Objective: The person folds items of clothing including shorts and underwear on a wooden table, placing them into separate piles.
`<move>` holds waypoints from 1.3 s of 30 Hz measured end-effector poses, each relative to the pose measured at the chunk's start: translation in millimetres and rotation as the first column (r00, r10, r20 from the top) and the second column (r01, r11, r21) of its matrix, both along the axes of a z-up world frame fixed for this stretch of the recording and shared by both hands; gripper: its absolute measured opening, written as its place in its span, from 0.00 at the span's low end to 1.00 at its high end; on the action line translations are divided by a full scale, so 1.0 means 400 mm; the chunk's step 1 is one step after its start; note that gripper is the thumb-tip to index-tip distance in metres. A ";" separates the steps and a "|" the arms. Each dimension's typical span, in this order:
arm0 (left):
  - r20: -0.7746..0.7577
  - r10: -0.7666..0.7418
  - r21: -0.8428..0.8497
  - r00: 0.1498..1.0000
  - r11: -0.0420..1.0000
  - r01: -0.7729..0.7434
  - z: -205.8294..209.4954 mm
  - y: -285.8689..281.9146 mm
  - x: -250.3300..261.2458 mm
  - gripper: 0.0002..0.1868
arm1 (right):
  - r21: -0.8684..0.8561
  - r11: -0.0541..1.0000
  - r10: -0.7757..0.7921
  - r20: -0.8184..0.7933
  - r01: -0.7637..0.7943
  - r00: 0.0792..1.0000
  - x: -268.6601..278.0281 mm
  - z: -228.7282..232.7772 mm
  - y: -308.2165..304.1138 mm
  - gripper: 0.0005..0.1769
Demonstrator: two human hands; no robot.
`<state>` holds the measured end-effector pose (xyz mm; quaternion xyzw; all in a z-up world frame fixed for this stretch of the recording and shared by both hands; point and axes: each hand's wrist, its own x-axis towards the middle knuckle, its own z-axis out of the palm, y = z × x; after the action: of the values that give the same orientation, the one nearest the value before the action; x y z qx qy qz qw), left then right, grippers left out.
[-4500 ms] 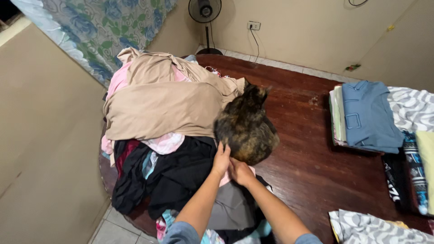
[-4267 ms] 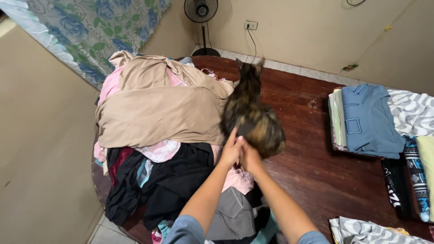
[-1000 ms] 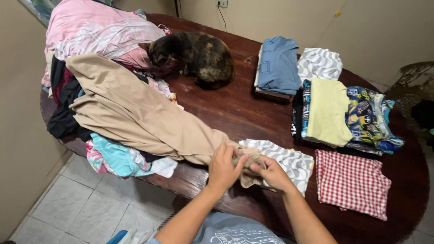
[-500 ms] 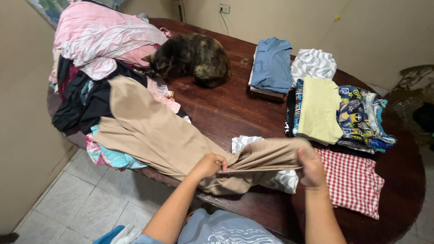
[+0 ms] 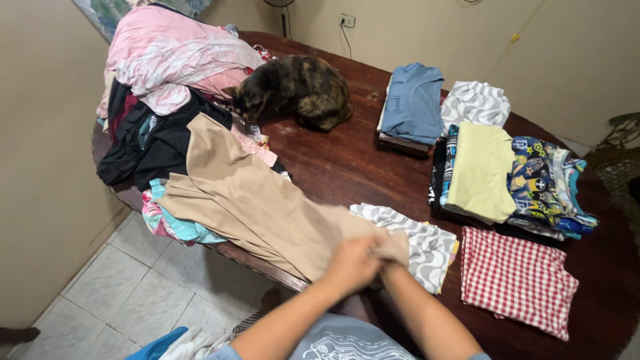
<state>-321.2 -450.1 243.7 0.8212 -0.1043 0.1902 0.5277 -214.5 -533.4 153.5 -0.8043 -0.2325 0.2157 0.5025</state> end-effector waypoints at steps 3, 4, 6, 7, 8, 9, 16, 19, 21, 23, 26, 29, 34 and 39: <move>-0.413 -0.433 -0.271 0.801 0.898 0.346 -0.009 0.024 -0.061 0.15 | 0.230 0.968 -0.070 -0.134 0.100 0.988 0.032 0.027 0.053 0.23; -0.508 -0.616 -0.452 0.602 0.786 0.422 -0.029 0.057 -0.076 0.11 | 0.310 0.935 -0.113 -0.190 0.169 0.975 0.053 0.039 0.060 0.23; -0.504 -0.798 -0.690 0.331 0.603 0.400 -0.090 0.155 -0.090 0.10 | 0.461 0.830 -0.193 -0.293 0.315 0.936 0.117 0.072 0.053 0.23; -0.469 -0.828 -0.747 0.306 0.557 0.363 -0.126 0.221 -0.085 0.09 | 0.529 0.749 -0.238 -0.349 0.400 0.906 0.162 0.095 0.036 0.23; -0.430 -0.818 -0.732 0.381 0.563 0.383 -0.160 0.285 -0.076 0.12 | 0.583 0.665 -0.263 -0.402 0.467 0.877 0.199 0.115 0.024 0.23; -0.385 -0.804 -0.716 0.453 0.570 0.403 -0.189 0.335 -0.059 0.14 | 0.597 0.631 -0.260 -0.439 0.495 0.860 0.230 0.130 0.021 0.23; -0.315 0.125 -0.057 0.941 0.987 -0.150 -0.150 0.314 0.086 0.19 | 0.508 0.748 -0.096 -0.553 0.427 0.828 0.134 0.068 0.184 0.23; -0.297 0.158 0.031 0.942 0.987 -0.156 -0.146 0.288 0.127 0.18 | 0.531 0.728 -0.094 -0.551 0.435 0.829 0.139 0.074 0.250 0.23; -0.276 0.121 0.073 0.954 0.992 -0.104 -0.140 0.285 0.137 0.19 | 0.547 0.702 -0.113 -0.547 0.456 0.830 0.163 0.091 0.263 0.23; -0.264 -0.253 0.097 0.931 0.953 0.287 -0.117 0.275 0.118 0.12 | 0.566 0.674 -0.134 -0.538 0.475 0.832 0.179 0.099 0.259 0.23; -0.385 -0.852 -0.417 0.353 0.502 0.757 -0.080 0.299 0.059 0.10 | 0.588 0.613 -0.193 -0.535 0.527 0.822 0.202 0.104 0.216 0.23; -0.320 -0.947 -0.640 -0.022 0.199 0.742 -0.058 0.396 0.052 0.10 | 0.611 0.549 -0.249 -0.532 0.570 0.809 0.243 0.115 0.192 0.23; -0.618 -0.127 0.046 0.776 0.979 0.198 -0.082 0.492 0.199 0.30 | 0.610 0.508 -0.277 -0.553 0.608 0.786 0.279 0.102 0.256 0.23; -0.438 -0.150 -0.015 0.886 0.987 0.159 -0.151 0.347 0.229 0.27 | 0.625 0.504 -0.272 -0.540 0.596 0.796 0.310 0.129 0.341 0.24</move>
<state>-229.7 -311.3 183.1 0.8376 -0.0502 -0.0428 0.5423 -90.4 -397.0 205.0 -0.4848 0.0129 0.1072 0.8679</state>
